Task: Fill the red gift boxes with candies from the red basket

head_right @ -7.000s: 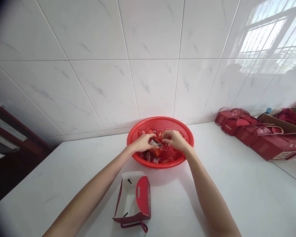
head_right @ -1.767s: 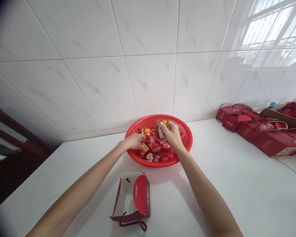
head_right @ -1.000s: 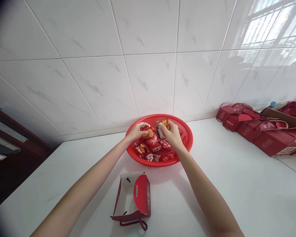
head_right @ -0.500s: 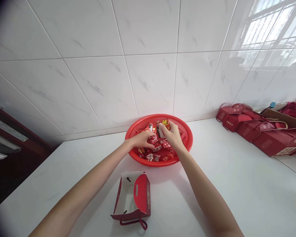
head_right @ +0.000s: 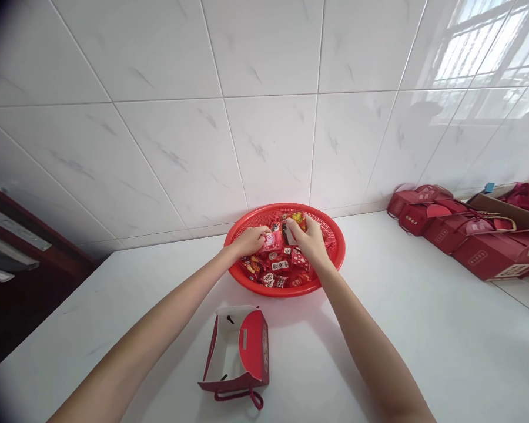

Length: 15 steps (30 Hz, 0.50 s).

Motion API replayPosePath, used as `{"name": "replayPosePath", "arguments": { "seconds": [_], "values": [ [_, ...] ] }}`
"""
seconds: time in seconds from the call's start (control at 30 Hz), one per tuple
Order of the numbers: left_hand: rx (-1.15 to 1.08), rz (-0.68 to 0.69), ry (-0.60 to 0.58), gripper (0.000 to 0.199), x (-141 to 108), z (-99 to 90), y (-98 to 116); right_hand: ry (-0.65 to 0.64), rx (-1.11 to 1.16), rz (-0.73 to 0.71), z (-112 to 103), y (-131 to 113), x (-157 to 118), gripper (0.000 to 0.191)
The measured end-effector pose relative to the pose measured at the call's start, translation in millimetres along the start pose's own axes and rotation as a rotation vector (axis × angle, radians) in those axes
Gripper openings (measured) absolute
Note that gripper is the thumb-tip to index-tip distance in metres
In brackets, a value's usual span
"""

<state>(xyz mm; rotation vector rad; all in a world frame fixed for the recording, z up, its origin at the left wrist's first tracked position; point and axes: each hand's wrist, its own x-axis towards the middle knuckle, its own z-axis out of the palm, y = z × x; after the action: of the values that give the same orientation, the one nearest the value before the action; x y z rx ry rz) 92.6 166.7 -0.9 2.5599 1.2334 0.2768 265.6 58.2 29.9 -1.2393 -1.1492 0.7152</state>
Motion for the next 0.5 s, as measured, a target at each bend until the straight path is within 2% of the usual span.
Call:
{"name": "replayPosePath", "arguments": {
  "seconds": [0.13,0.27,0.4,0.5],
  "values": [
    [0.027,-0.034,-0.032,0.026,0.9,0.9,-0.9,0.003,0.013,0.006,-0.1,0.7,0.4,0.037],
    [0.029,-0.005,-0.099,0.025,-0.6,2.2,1.8,0.011,0.024,0.005,0.1,1.8,1.2,0.038],
    [0.005,0.073,-0.163,0.024,-5.8,3.2,4.4,0.008,0.030,0.009,0.4,1.7,1.1,0.036],
    [-0.021,0.171,-0.170,0.012,-8.8,-0.1,7.3,0.003,0.034,0.015,0.4,1.1,0.8,0.034]
  ]
}}
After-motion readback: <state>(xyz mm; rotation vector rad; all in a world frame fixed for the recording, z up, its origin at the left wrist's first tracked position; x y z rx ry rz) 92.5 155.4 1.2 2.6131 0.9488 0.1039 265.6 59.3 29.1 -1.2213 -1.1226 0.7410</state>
